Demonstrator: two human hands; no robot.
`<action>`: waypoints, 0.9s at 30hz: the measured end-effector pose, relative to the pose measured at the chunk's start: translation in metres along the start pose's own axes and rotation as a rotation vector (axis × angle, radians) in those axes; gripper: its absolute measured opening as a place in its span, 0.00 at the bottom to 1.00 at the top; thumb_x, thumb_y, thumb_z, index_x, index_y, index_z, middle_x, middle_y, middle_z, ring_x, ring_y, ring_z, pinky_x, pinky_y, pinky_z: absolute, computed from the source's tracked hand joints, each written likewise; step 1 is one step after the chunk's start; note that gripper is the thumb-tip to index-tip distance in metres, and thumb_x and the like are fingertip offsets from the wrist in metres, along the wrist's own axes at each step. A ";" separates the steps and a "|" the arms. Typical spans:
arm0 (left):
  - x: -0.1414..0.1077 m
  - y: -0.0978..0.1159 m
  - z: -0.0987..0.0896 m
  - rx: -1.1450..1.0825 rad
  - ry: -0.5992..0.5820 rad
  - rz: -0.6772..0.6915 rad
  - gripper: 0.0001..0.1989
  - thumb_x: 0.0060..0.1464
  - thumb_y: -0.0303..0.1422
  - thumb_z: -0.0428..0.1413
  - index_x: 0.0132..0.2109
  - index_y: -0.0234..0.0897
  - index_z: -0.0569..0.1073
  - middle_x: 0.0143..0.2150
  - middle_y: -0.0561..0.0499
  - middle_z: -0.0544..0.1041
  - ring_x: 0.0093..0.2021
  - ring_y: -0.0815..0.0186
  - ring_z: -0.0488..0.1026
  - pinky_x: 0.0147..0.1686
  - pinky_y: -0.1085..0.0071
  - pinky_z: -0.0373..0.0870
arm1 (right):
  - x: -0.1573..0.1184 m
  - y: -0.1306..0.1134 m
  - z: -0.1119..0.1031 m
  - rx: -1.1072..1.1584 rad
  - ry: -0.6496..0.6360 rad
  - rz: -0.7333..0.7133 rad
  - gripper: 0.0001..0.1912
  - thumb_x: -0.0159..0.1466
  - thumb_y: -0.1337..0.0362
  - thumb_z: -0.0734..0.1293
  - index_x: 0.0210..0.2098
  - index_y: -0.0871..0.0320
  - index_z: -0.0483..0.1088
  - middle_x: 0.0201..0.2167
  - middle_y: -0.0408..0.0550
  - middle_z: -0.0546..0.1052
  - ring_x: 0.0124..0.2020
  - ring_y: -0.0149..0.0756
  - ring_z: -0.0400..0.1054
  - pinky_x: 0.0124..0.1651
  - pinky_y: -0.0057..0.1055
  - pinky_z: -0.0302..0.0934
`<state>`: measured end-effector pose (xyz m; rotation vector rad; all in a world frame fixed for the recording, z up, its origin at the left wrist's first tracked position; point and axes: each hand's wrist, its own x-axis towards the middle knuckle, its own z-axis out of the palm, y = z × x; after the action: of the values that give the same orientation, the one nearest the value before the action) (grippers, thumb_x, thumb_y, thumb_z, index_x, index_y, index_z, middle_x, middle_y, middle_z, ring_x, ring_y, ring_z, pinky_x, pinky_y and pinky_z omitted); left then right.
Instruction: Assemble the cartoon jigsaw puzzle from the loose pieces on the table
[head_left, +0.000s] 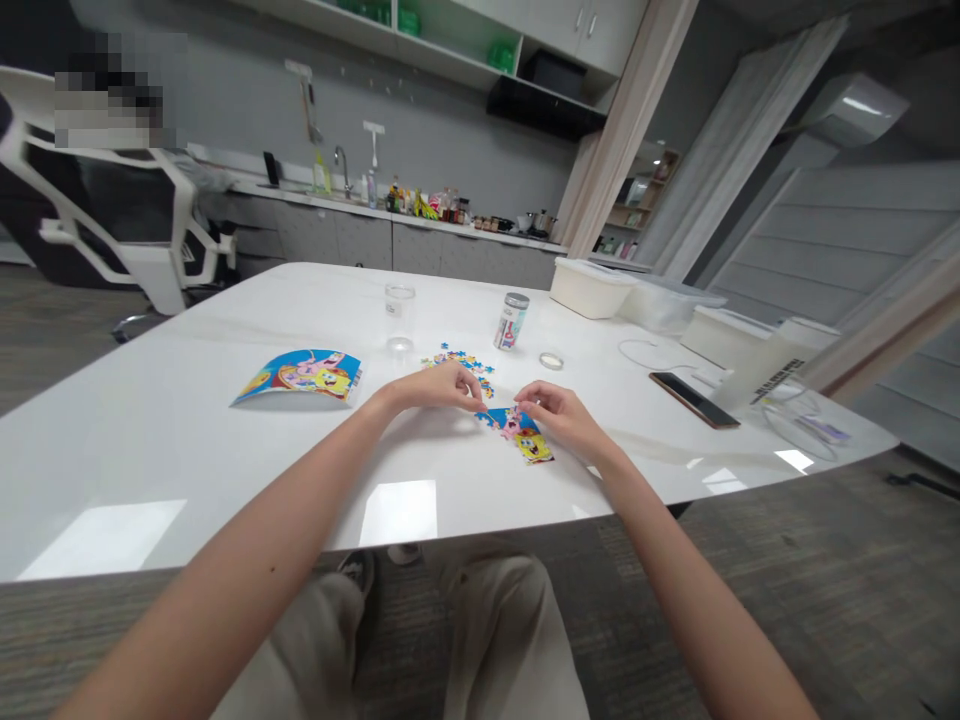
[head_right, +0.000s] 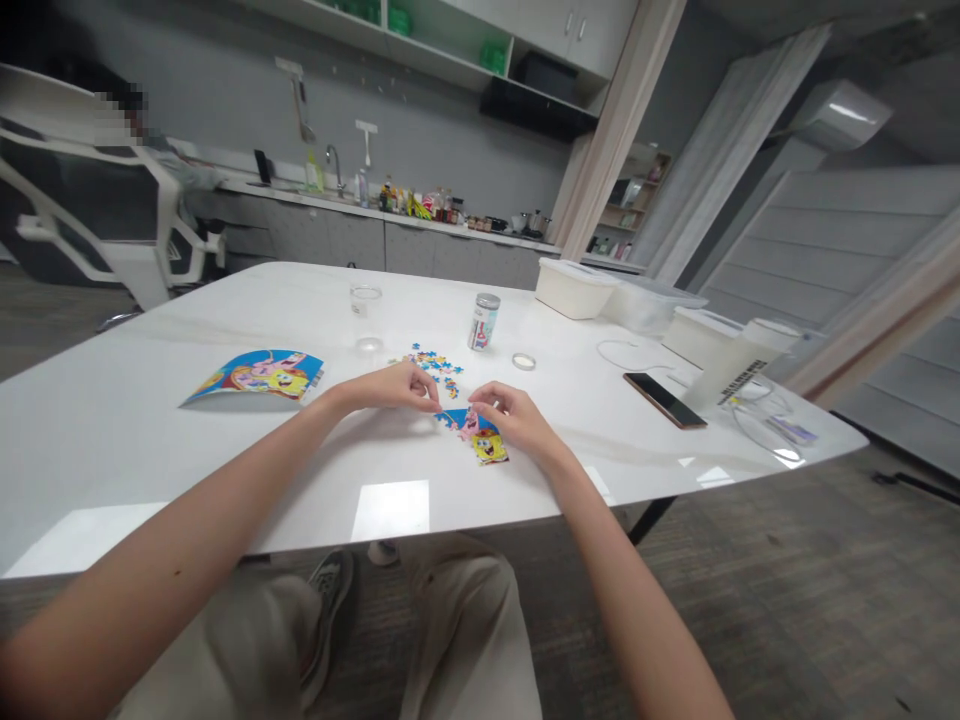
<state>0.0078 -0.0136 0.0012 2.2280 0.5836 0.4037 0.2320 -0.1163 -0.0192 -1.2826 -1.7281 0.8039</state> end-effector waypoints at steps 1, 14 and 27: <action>0.000 -0.002 -0.001 0.005 0.021 -0.006 0.14 0.45 0.41 0.62 0.29 0.33 0.79 0.16 0.59 0.59 0.19 0.74 0.50 0.20 0.74 0.44 | 0.001 0.000 -0.002 -0.052 0.022 -0.018 0.14 0.59 0.52 0.68 0.35 0.57 0.71 0.28 0.46 0.75 0.29 0.34 0.67 0.34 0.32 0.59; 0.004 -0.007 0.004 0.036 0.014 0.019 0.13 0.46 0.40 0.61 0.28 0.33 0.79 0.16 0.58 0.63 0.19 0.74 0.54 0.21 0.75 0.49 | 0.001 0.000 -0.005 -0.290 -0.050 -0.032 0.08 0.56 0.62 0.65 0.29 0.57 0.76 0.29 0.46 0.79 0.27 0.33 0.63 0.31 0.30 0.55; 0.007 -0.011 0.004 0.059 -0.007 0.010 0.14 0.46 0.41 0.61 0.29 0.33 0.79 0.20 0.55 0.70 0.21 0.73 0.60 0.23 0.75 0.53 | 0.000 0.001 -0.006 -0.267 -0.153 0.016 0.09 0.55 0.60 0.68 0.30 0.59 0.78 0.26 0.47 0.79 0.25 0.31 0.62 0.29 0.30 0.50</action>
<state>0.0124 -0.0056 -0.0089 2.2881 0.5882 0.3886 0.2381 -0.1161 -0.0178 -1.4432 -2.0023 0.7134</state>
